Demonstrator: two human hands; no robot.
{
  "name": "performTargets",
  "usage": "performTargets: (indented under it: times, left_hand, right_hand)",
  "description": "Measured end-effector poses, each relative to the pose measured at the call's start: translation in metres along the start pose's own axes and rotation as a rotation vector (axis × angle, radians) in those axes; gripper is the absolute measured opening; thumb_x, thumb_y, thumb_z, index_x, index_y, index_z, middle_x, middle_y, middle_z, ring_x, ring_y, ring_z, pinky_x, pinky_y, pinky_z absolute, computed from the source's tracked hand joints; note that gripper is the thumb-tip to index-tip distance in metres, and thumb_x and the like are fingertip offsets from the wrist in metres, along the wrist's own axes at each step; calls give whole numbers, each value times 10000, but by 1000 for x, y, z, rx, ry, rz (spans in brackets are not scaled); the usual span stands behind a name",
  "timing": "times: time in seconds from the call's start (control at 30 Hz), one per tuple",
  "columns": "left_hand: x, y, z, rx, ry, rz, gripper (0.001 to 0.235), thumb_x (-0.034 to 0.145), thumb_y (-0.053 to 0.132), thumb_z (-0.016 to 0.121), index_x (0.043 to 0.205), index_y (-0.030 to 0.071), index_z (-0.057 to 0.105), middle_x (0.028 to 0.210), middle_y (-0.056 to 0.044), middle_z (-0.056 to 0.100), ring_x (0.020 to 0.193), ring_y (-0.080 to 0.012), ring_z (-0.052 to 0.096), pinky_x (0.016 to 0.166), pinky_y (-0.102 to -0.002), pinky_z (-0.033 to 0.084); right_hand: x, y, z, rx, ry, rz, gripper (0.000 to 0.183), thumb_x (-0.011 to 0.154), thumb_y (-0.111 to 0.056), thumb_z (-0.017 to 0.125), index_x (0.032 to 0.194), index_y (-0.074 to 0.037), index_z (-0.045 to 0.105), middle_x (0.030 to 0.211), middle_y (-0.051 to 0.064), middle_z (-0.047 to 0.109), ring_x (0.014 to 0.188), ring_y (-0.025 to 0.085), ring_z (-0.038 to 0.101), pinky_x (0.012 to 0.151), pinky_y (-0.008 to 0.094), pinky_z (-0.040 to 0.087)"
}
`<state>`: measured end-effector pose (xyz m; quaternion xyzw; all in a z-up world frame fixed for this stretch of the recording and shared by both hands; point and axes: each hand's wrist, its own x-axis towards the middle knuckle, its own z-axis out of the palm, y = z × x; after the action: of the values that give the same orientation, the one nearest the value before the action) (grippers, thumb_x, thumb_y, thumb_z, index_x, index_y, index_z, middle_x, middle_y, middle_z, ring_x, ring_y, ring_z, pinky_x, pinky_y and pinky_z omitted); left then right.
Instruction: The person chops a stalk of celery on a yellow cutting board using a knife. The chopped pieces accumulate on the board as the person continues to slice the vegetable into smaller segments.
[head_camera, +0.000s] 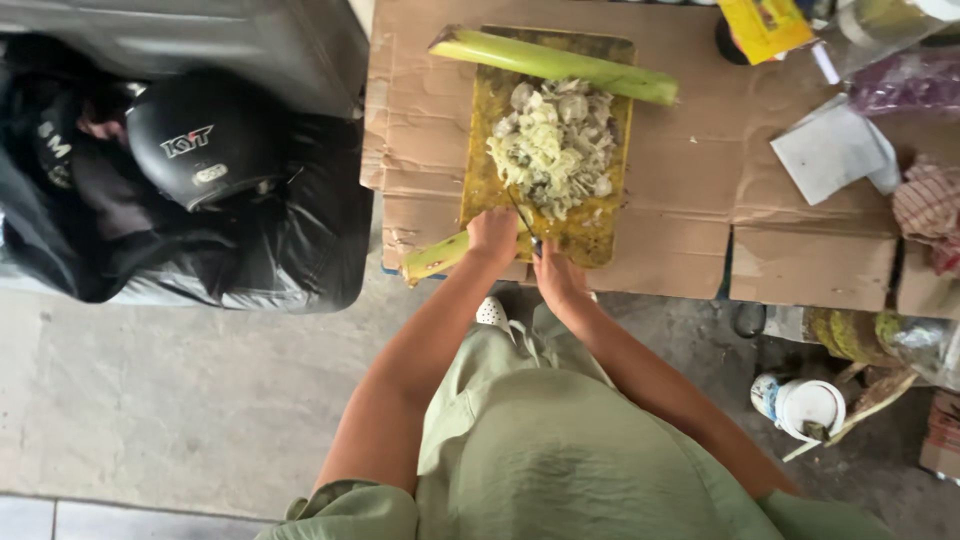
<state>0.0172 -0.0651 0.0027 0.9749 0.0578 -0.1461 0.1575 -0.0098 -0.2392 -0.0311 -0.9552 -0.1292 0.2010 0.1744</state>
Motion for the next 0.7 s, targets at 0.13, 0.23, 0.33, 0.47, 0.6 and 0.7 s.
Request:
performTargets:
  times: [0.13, 0.23, 0.33, 0.47, 0.6, 0.7]
  left_hand:
    - [0, -1, 6, 19, -44, 7, 300, 799, 136, 750, 1094, 109, 708, 1130, -120, 726, 1051, -325, 723, 833, -455, 599]
    - [1, 0, 9, -1, 24, -4, 309, 778, 135, 760, 1082, 106, 708, 1098, -126, 728, 1015, -332, 723, 800, -471, 592]
    - [-1, -5, 11, 2, 57, 10, 284, 791, 125, 749, 1074, 110, 716, 1095, -122, 736, 1002, -330, 731, 790, -475, 594]
    - [0, -4, 13, 19, 10, 5, 252, 833, 126, 719, 1085, 114, 712, 1111, -122, 739, 1023, -332, 735, 812, -462, 602]
    - [-3, -4, 10, 14, 50, 36, 332, 793, 136, 730, 1120, 100, 683, 1101, -138, 726, 997, -348, 728, 799, -473, 594]
    - [-2, -2, 12, 10, 92, 11, 293, 820, 109, 707, 1112, 122, 691, 1102, -120, 735, 1025, -338, 727, 813, -486, 592]
  right_hand:
    - [-8, 10, 9, 26, 62, -29, 372, 1060, -376, 521, 1301, -97, 472, 873, 231, 717, 820, 473, 690, 718, 597, 531]
    - [-31, 17, 2, 34, 52, -23, 497, 1012, -371, 530, 1397, -74, 430, 853, 257, 702, 795, 490, 679, 698, 613, 518]
    - [-30, 13, 2, 37, 33, 0, 454, 1026, -373, 529, 1349, -63, 455, 882, 258, 699, 824, 493, 673, 708, 623, 511]
    - [3, -1, 12, 6, 14, 36, 378, 1046, -386, 516, 1295, -103, 492, 903, 224, 710, 862, 468, 688, 746, 604, 531]
    - [-6, 6, 13, 38, 148, 15, 548, 960, -368, 554, 1403, -75, 420, 886, 264, 685, 787, 496, 678, 655, 607, 530]
    - [-34, 20, 14, -22, 58, 30, 436, 1044, -412, 525, 1353, -109, 466, 924, 228, 721, 863, 495, 679, 757, 629, 516]
